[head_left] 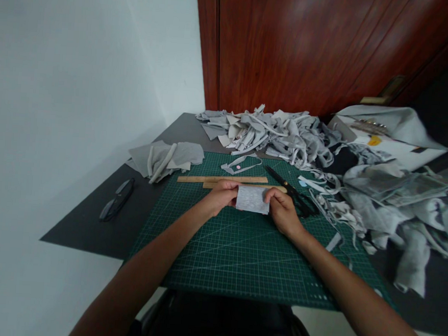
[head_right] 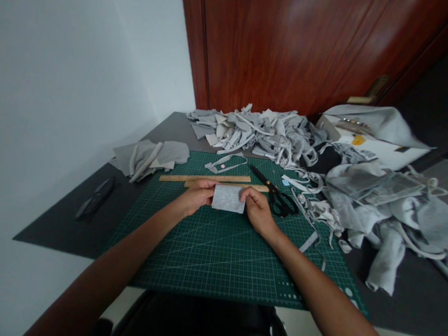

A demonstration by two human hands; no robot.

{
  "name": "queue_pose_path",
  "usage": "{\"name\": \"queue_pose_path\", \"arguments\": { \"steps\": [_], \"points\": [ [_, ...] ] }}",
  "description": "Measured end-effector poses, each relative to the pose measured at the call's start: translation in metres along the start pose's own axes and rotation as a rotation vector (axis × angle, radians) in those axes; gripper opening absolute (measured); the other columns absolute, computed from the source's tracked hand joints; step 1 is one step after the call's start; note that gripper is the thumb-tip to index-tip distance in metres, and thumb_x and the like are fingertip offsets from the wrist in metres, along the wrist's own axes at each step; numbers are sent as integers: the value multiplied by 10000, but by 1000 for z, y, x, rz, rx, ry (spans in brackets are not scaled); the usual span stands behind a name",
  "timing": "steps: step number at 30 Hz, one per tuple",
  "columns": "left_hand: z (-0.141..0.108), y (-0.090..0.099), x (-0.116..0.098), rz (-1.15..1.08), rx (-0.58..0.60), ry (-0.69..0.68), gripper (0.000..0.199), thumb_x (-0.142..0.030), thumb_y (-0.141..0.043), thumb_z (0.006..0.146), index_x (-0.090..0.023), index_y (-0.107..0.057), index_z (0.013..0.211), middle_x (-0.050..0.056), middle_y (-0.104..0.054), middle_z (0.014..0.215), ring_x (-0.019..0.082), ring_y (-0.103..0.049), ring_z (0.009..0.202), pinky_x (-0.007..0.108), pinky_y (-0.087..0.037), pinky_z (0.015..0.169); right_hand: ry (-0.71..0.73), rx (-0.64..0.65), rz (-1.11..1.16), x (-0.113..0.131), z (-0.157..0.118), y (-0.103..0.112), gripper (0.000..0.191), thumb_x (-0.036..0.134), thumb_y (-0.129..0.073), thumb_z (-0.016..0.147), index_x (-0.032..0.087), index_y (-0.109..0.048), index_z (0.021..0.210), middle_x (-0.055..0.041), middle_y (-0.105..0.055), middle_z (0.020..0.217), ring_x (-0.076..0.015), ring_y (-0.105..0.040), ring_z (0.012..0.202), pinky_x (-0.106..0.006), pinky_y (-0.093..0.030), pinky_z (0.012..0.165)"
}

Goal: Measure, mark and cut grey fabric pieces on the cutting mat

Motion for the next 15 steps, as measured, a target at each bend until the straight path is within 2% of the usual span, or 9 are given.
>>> {"name": "queue_pose_path", "arguments": {
  "steps": [3, 7, 10, 15],
  "points": [
    [1, 2, 0, -5, -16, -3, 107, -150, -768, 804, -122, -778, 906, 44, -728, 715, 122, -640, 552, 213, -524, 509, -45, 29, 33, -2, -1, -5, 239, 400, -574, 920, 277, -550, 717, 33, -533, 572, -169, -467, 531, -295, -335, 521],
    [-1, 2, -2, -31, -23, -6, 185, -258, -821, 820, -129, -762, 939, 46, -727, 727, 134, -649, 575, 234, -551, 523, -113, 100, 76, -2, -4, -14, 260, 487, -572, 938, 289, -544, 771, 45, -544, 540, -173, -500, 478, -300, -352, 491],
    [-2, 0, -3, -54, -3, 10, 193, -293, -798, 851, -120, -750, 919, 69, -731, 745, 155, -664, 604, 258, -574, 528, -78, 82, 62, 2, -5, -12, 259, 489, -578, 942, 290, -551, 779, 49, -542, 536, -173, -504, 472, -303, -367, 490],
    [-2, 0, -2, -96, -1, 9, 160, -279, -754, 876, -123, -731, 904, 86, -734, 747, 180, -684, 644, 279, -597, 545, 22, 105, -20, 12, -5, -12, 221, 390, -557, 949, 280, -575, 758, 35, -563, 550, -179, -521, 508, -314, -396, 531]
  ]
}}
Point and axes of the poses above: each hand's wrist, its own z-axis towards the middle knuckle, its own y-axis out of the back of the hand, x = y × z, the point moved 7 cm from there along z, towards the middle knuckle
